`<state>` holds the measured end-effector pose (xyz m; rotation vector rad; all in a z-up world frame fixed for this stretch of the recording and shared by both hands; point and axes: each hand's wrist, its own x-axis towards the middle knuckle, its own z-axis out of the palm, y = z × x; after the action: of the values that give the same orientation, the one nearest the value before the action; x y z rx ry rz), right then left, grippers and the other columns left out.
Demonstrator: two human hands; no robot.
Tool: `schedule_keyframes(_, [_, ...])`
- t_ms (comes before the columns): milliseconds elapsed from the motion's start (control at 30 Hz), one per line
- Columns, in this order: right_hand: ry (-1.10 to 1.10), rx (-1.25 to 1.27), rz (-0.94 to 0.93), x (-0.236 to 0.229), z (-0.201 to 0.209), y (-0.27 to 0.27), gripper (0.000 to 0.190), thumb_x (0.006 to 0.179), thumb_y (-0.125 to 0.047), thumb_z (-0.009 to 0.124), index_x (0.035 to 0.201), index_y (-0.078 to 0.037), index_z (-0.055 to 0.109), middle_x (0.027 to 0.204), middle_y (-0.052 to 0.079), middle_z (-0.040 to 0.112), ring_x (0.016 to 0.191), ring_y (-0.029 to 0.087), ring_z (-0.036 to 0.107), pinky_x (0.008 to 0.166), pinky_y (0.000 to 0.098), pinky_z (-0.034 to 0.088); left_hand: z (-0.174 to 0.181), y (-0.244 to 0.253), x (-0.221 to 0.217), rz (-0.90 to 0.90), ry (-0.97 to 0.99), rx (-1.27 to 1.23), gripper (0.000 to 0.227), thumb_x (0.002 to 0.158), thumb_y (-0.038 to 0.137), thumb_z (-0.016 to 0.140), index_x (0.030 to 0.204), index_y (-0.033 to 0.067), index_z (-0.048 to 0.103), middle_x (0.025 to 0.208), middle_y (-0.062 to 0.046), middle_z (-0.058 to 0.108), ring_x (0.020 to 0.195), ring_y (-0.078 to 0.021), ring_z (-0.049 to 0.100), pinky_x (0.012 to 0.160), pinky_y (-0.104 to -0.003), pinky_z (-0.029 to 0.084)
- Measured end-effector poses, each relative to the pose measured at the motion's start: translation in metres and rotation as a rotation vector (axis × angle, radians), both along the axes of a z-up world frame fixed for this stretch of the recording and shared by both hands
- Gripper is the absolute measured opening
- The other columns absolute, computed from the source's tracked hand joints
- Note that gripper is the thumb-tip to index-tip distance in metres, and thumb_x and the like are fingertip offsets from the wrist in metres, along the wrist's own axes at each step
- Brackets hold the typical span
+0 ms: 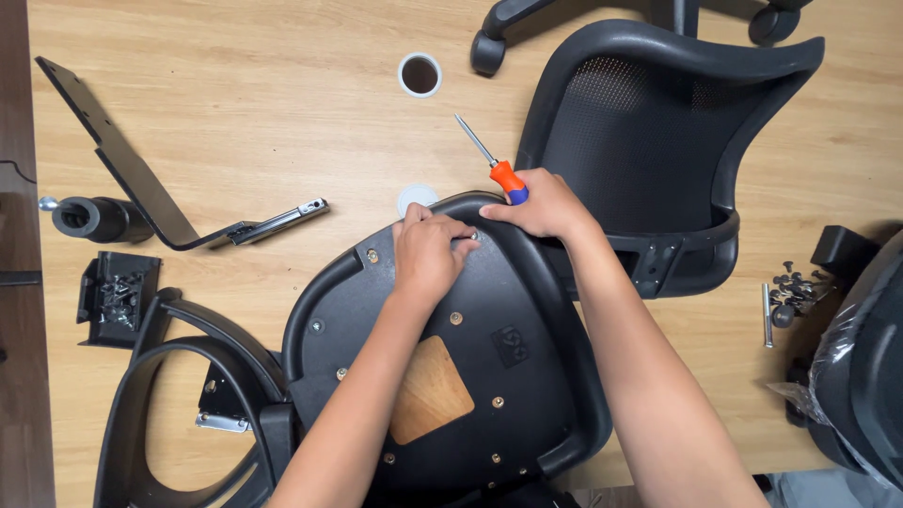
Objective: The person assembles an office chair seat on a wooden table. They flip the mesh seat cushion over, align the black plastic mounting plate on its underside, position screws, and drive them with a screwdriver, working around the plate while other chair parts and tools lie on the table.
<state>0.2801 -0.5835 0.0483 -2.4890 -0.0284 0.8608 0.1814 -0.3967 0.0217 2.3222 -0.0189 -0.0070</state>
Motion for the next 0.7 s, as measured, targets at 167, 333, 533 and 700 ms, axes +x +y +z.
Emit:
schedule_keyframes(167, [-0.005, 0.004, -0.005, -0.001, -0.003, 0.0, 0.053, 0.068, -0.051, 0.089, 0.081, -0.004, 0.069, 0.073, 0.011, 0.071, 0.069, 0.024, 0.068, 0.073, 0.0374, 0.054, 0.001, -0.005, -0.004, 0.042, -0.028, 0.0, 0.025, 0.069, 0.035, 0.089, 0.084, 0.0161, 0.083, 0.085, 0.001, 0.076, 0.099, -0.0276, 0.053, 0.086, -0.043, 0.041])
schedule_keyframes(333, [0.016, -0.009, -0.02, 0.0, -0.002, 0.0, 0.053, 0.068, -0.052, 0.089, 0.08, -0.005, 0.068, 0.072, 0.01, 0.071, 0.069, 0.023, 0.068, 0.072, 0.037, 0.054, -0.016, -0.006, -0.009, 0.06, -0.112, -0.05, 0.017, 0.075, 0.031, 0.086, 0.086, 0.0179, 0.083, 0.088, 0.003, 0.076, 0.101, -0.0272, 0.052, 0.089, -0.042, 0.043])
schedule_keyframes(533, [0.024, -0.011, -0.023, -0.001, -0.004, 0.001, 0.053, 0.069, -0.053, 0.088, 0.079, -0.005, 0.068, 0.07, 0.01, 0.069, 0.067, 0.023, 0.067, 0.07, 0.0364, 0.054, -0.017, -0.007, -0.011, 0.038, -0.109, -0.058, 0.016, 0.079, 0.027, 0.084, 0.092, 0.0183, 0.084, 0.089, 0.004, 0.073, 0.101, -0.0273, 0.052, 0.086, -0.042, 0.041])
schedule_keyframes(700, [-0.033, -0.004, -0.023, -0.005, -0.005, -0.001, 0.053, 0.071, -0.053, 0.087, 0.081, -0.004, 0.069, 0.071, 0.011, 0.07, 0.069, 0.025, 0.07, 0.073, 0.0372, 0.054, -0.017, -0.01, -0.013, 0.064, -0.139, -0.033, 0.016, 0.08, 0.027, 0.083, 0.093, 0.0177, 0.084, 0.091, 0.004, 0.072, 0.104, -0.0281, 0.051, 0.088, -0.044, 0.04])
